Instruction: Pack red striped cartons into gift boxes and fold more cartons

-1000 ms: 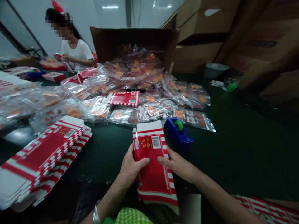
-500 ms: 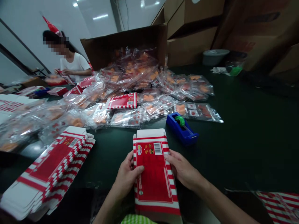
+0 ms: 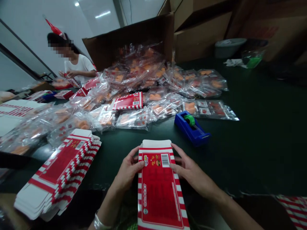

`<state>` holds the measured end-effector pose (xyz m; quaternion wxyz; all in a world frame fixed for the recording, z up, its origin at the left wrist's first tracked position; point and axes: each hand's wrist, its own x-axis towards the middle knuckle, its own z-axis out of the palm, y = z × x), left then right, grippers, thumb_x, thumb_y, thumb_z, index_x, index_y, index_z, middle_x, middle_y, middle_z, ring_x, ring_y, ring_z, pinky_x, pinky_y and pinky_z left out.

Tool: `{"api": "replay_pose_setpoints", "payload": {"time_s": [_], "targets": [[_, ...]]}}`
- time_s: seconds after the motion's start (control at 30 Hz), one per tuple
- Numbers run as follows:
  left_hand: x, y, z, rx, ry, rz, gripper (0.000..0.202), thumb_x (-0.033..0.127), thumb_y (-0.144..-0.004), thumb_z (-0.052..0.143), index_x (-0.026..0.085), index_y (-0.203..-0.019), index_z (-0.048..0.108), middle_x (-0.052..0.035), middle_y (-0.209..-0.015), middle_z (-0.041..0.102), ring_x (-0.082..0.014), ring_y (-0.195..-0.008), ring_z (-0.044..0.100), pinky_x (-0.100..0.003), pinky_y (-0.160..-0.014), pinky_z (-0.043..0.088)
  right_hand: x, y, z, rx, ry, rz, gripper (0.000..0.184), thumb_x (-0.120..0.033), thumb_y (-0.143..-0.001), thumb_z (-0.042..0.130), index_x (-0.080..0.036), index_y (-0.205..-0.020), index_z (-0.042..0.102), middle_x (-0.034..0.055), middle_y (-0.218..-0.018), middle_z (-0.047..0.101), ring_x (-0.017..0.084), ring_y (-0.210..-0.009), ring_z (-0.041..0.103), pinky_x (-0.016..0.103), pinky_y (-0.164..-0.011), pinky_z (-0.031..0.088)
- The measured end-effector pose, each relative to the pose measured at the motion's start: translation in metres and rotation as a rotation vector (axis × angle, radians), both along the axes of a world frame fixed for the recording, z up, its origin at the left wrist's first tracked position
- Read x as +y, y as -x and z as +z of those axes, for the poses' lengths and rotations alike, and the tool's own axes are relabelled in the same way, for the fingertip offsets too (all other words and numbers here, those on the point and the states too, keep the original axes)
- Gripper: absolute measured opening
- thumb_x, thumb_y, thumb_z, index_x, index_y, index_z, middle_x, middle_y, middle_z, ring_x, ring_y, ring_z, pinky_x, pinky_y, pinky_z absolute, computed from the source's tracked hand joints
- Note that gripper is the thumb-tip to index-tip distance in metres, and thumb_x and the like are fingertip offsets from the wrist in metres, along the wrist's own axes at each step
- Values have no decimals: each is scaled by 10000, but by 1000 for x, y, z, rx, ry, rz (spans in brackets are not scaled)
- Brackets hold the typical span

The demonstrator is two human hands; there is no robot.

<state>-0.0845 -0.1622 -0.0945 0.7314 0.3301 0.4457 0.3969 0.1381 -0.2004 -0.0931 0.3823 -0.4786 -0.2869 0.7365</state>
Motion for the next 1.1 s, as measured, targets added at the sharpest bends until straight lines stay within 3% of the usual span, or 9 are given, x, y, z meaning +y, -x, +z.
{"api": "replay_pose_setpoints", "payload": {"time_s": [0.13, 0.27, 0.43, 0.6, 0.67, 0.77, 0.87, 0.97, 1.1], "targets": [[2, 4, -3, 147, -90, -46, 449, 334, -710, 727, 166, -1093, 564, -55, -931, 706, -198, -801, 663, -281, -658, 533, 7, -12, 4, -127, -148, 83, 756, -492, -769, 694, -257, -1406, 363, 111, -1240, 608, 292, -988, 655, 408, -768, 582], [7, -1, -13, 352, -251, -12, 202, 322, -744, 669, 130, -805, 643, -16, -757, 671, -127, -695, 595, -217, -637, 467, 6, -18, 5, -416, -270, 46, 421, -545, -769, 636, -188, -993, 654, 71, -937, 701, 264, -842, 672, 338, -676, 568], [8, -12, -21, 256, -161, 45, 169, 287, -678, 661, 125, -713, 628, 8, -658, 619, -101, -597, 539, -216, -590, 438, 9, -19, -1, -674, -352, -61, 337, -516, -719, 624, -181, -728, 583, 65, -787, 668, 235, -735, 649, 311, -605, 536], [12, -16, -14, 197, -135, 32, 306, 218, -609, 664, 179, -900, 575, 50, -701, 584, -93, -601, 534, -198, -560, 428, 14, -24, -6, -619, -375, -26, 413, -461, -693, 638, -197, -987, 517, 42, -809, 653, 221, -736, 648, 294, -565, 516], [14, -17, -11, 218, -158, -65, 299, 224, -622, 636, 177, -910, 570, 39, -716, 587, -105, -614, 548, -215, -572, 442, 13, -25, -6, -660, -434, 40, 294, -430, -742, 592, -195, -912, 542, 39, -799, 654, 210, -744, 643, 296, -605, 516], [15, -17, -11, 343, -251, -148, 102, 224, -664, 572, 158, -740, 555, 29, -642, 560, -102, -579, 514, -212, -551, 412, 9, -23, -9, -856, -596, 37, 179, -358, -804, 531, -199, -721, 528, 32, -740, 632, 185, -698, 618, 282, -601, 493], [11, -17, -11, 415, -335, -138, 41, 200, -700, 550, 166, -722, 551, 34, -645, 553, -99, -593, 489, -204, -550, 382, 3, -17, -16, -1054, -862, 26, 174, -272, -864, 467, -196, -727, 542, 53, -784, 636, 176, -712, 611, 283, -627, 491], [7, -18, -7, 527, -463, -184, 84, 252, -771, 561, 174, -741, 554, 29, -703, 580, -108, -650, 505, -211, -599, 395, -3, -16, -22, -1128, -1105, 47, 178, -204, -921, 405, -188, -840, 563, 87, -916, 658, 172, -813, 638, 269, -703, 515], [7, -21, -6, 631, -534, -203, 216, 348, -811, 594, 172, -695, 547, 30, -654, 554, -108, -622, 486, -211, -579, 382, -4, -22, -24, -1126, -1198, 125, 175, -184, -949, 401, -182, -873, 558, 96, -1015, 660, 159, -896, 649, 251, -771, 522]]}}
